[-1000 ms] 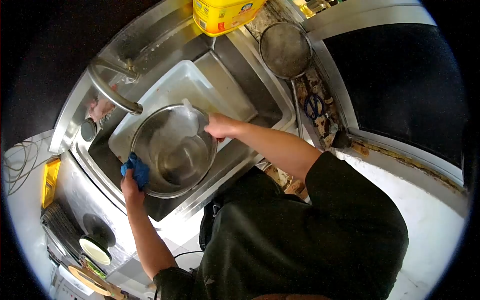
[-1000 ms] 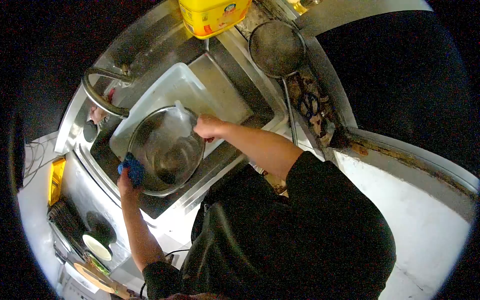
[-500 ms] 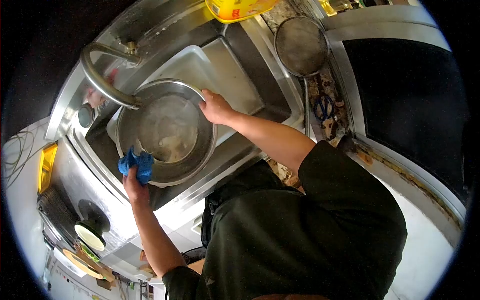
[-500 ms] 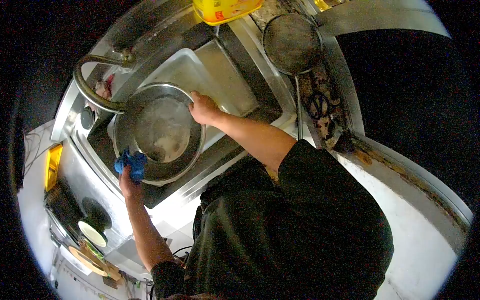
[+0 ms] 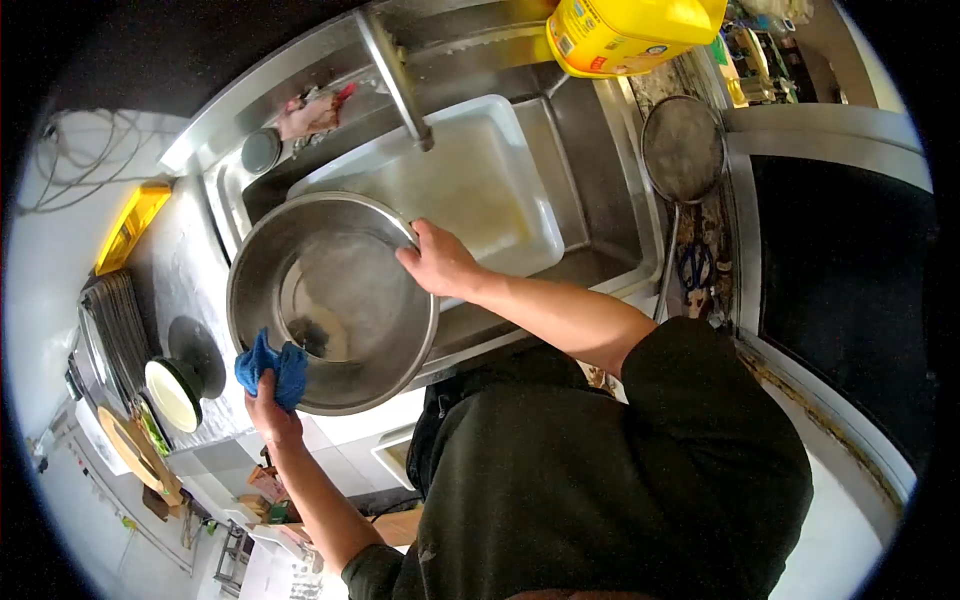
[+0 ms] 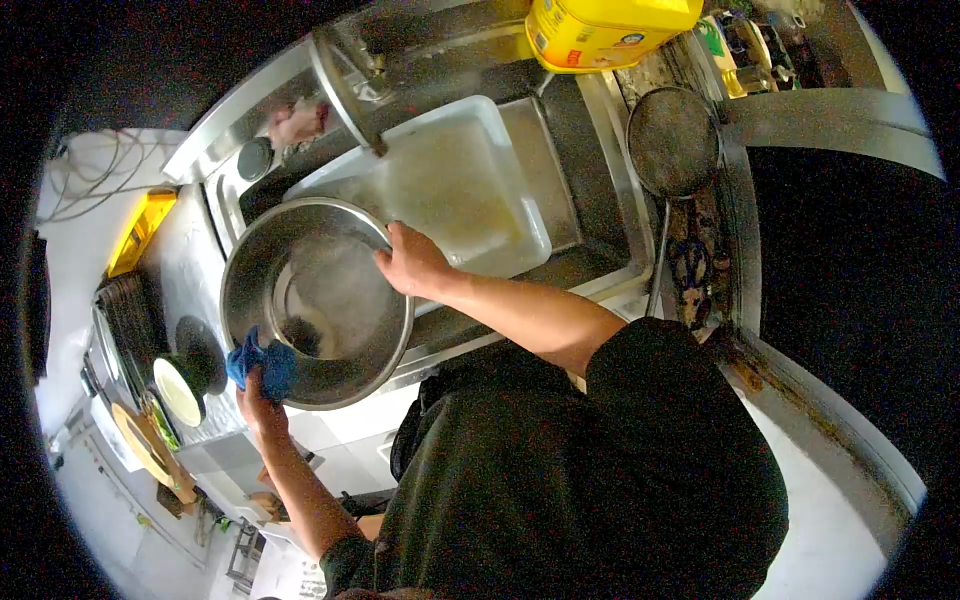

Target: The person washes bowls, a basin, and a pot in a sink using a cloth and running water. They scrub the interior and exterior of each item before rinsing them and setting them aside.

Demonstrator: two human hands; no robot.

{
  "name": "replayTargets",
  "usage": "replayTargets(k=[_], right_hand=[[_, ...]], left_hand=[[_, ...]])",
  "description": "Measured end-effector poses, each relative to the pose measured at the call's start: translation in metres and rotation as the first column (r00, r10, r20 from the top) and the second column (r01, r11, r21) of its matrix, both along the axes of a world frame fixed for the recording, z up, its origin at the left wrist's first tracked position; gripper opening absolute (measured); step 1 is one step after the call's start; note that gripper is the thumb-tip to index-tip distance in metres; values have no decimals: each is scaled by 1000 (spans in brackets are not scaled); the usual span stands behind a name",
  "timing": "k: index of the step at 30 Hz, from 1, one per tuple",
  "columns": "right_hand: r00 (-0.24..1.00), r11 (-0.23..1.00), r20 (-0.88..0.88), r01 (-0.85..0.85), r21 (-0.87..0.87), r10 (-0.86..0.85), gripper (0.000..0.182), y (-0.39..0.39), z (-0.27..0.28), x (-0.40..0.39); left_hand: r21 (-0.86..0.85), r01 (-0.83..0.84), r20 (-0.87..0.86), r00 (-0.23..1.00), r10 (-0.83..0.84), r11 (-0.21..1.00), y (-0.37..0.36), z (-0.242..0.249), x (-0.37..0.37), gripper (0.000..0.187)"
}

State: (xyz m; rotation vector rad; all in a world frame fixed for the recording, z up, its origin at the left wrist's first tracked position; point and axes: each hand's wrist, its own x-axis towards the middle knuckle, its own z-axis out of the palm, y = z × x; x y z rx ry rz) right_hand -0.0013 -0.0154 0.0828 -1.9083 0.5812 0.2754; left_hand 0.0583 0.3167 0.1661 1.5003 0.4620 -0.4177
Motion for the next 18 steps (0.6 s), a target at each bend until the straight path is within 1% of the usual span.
replayTargets(k=[1,4,5,8,9,11,12,13,14,15,16,18], right_hand=[[997,996,-18,-75,38,76,42,9,0,2],[994,990,42,-96,-107,101,56,51,-1,6],[995,986,26,-92,-136,97,69,65,-6,7],[970,924,228,8,-383,86,68,92,26,16],[943,921,312,14,-390,118,68,104,32,20],[861,916,477,34,-399,176,67,133,40,37],[822,980,542,-88,-180,174,64,153,44,49],[888,955,413,-271,120,200,68,172,56,58],[889,898,395,-352,264,232,74,192,67,66],[886,855,403,-380,352,228,75,218,60,75],[910,823,392,-323,467,135,73,239,59,83],[978,776,207,-161,610,40,70,261,70,90]], left_hand=[[61,-32,-4,999,33,998,7,5,4,44],[39,-31,64,998,28,999,41,-1,11,44],[69,3,72,997,-8,998,51,-4,15,44],[69,-44,101,994,37,997,74,-15,26,42],[60,-68,113,992,61,996,69,-10,29,40],[44,-60,121,991,54,997,65,-8,34,39],[39,-53,124,991,47,998,64,-8,36,38],[8,-37,130,991,35,999,63,-8,37,38],[2,-38,132,991,37,999,63,-11,39,37],[-2,-39,132,990,39,999,65,-14,41,37],[-6,-43,134,990,43,999,66,-19,42,36],[5,-47,80,996,47,999,63,-21,43,34]])
